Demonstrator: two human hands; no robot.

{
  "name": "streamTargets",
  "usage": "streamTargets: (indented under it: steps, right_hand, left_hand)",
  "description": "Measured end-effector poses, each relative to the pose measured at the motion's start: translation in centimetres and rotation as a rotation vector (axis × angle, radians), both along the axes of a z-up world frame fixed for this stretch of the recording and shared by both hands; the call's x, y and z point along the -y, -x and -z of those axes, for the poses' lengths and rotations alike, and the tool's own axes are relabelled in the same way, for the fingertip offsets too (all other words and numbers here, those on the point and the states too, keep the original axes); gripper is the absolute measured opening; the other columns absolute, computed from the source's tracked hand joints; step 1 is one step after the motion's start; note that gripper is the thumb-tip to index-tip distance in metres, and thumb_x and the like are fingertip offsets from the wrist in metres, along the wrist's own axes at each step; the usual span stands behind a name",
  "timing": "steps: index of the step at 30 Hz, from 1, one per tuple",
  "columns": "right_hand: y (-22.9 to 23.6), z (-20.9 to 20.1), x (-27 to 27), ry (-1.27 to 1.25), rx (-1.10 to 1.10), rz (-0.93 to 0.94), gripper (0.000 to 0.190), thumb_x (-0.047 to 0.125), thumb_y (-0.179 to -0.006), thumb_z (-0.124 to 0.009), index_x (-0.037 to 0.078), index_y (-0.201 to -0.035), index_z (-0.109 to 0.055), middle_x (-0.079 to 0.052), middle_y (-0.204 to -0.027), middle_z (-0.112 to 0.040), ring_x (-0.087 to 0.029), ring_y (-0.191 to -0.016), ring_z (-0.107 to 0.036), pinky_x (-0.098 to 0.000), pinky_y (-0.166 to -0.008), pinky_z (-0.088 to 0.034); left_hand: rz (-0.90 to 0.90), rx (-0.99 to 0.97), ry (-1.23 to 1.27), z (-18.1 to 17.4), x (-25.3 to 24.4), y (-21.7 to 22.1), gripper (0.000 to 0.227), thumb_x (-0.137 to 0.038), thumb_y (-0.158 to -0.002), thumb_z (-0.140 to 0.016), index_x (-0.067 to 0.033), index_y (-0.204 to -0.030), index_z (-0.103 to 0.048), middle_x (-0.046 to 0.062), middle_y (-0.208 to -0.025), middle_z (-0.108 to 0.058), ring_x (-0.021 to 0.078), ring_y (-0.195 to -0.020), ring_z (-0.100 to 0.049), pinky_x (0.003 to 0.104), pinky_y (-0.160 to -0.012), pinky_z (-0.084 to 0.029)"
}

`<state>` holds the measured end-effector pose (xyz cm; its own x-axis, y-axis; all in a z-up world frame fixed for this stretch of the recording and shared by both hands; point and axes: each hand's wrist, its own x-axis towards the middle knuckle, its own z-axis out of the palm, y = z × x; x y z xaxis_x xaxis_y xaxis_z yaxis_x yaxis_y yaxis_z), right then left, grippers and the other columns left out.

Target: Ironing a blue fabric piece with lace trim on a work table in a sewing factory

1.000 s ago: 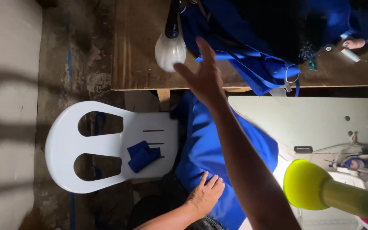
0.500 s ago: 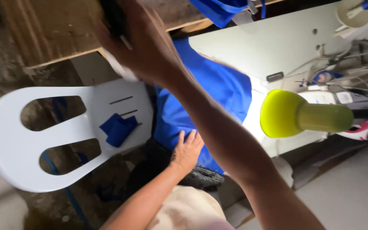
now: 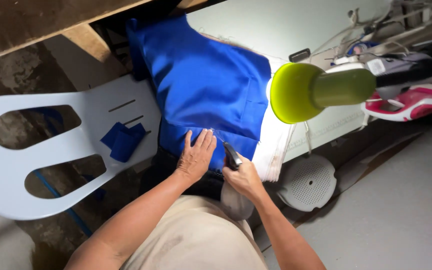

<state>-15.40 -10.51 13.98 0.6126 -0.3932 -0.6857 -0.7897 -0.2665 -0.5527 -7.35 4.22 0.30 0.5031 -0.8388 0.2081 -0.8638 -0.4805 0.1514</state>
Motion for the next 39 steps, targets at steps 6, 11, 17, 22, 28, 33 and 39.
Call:
streamTargets:
  steps: [6, 11, 17, 22, 28, 33, 39]
  right_hand:
    - [-0.8, -0.2, -0.4, 0.078, -0.046, -0.011, 0.024, 0.035, -0.075, -0.069, 0.03, -0.098, -0.072, -0.007, -0.086, -0.077, -0.033, -0.093, -0.074, -0.0445, -0.081, -0.055]
    - [1.3, -1.5, 0.7, 0.126, -0.106, 0.05, 0.028, 0.042, -0.078, -0.07, 0.033, -0.104, -0.071, -0.006, -0.096, -0.078, -0.033, -0.101, -0.073, -0.0443, -0.087, -0.055]
    - [2.6, -3.7, 2.2, 0.148, -0.159, 0.211, 0.028, 0.041, -0.08, -0.064, 0.028, -0.103, -0.072, -0.012, -0.09, -0.079, -0.036, -0.104, -0.072, -0.048, -0.089, -0.053]
    - [2.9, -3.5, 2.8, 0.219, -0.247, 0.233, 0.034, 0.045, -0.08, -0.062, 0.03, -0.109, -0.073, -0.012, -0.1, -0.078, -0.037, -0.112, -0.07, -0.0478, -0.094, -0.053]
    - [-1.0, -6.5, 0.4, 0.142, 0.273, 0.196, 0.024, 0.021, -0.085, -0.07, 0.024, -0.109, -0.074, -0.009, -0.096, -0.078, -0.022, -0.085, -0.072, -0.0385, -0.084, -0.055]
    - [-17.4, -20.7, -4.4, 0.249, 0.734, 0.095, 0.024, 0.016, -0.086, -0.073, 0.018, -0.108, -0.065, -0.003, -0.099, -0.069, -0.015, -0.074, -0.063, -0.0334, -0.073, -0.053]
    - [-35.9, -18.2, -8.4, 0.38, 1.26, -0.046, 0.046, 0.04, -0.091, -0.068, 0.018, -0.128, -0.051, -0.005, -0.107, -0.07, -0.027, -0.105, -0.069, -0.0375, -0.095, -0.049]
  left_hand:
    - [-0.008, 0.035, 0.028, 0.0, -0.1, -0.1, 0.043, -0.013, -0.096, -0.048, -0.0066, -0.138, -0.054, 0.018, -0.145, -0.055, 0.0321, -0.142, -0.046, 0.068, -0.115, -0.029]
    - [0.008, 0.006, 0.018, -0.5, -0.3, -0.2, 0.046, -0.013, -0.093, -0.049, -0.0069, -0.138, -0.055, 0.016, -0.145, -0.055, 0.0313, -0.142, -0.046, 0.067, -0.115, -0.027]
    - [0.018, 0.004, 0.015, -0.5, -0.1, -0.4, 0.051, -0.01, -0.087, -0.052, -0.0056, -0.138, -0.054, 0.018, -0.144, -0.055, 0.0324, -0.142, -0.046, 0.066, -0.114, -0.027]
    - [0.023, -0.021, -0.023, -0.7, -0.2, -0.6, 0.054, -0.011, -0.085, -0.055, -0.0048, -0.138, -0.054, 0.019, -0.144, -0.055, 0.0338, -0.142, -0.045, 0.066, -0.114, -0.027]
    - [0.001, 0.005, 0.006, -1.8, 0.4, -0.6, 0.044, -0.012, -0.088, -0.054, -0.0061, -0.131, -0.06, 0.02, -0.137, -0.06, 0.0359, -0.138, -0.049, 0.066, -0.109, -0.033]
    - [-0.091, -0.081, -0.099, -1.7, 0.9, 0.1, 0.055, -0.013, -0.093, -0.047, -0.0067, -0.147, -0.049, 0.017, -0.147, -0.052, 0.0324, -0.145, -0.038, 0.065, -0.116, -0.025]
    - [-0.159, -0.08, -0.232, 1.3, 3.7, 1.4, 0.06, -0.024, -0.097, -0.04, -0.0176, -0.157, -0.038, 0.017, -0.15, -0.048, 0.0337, -0.143, -0.039, 0.07, -0.114, -0.026]
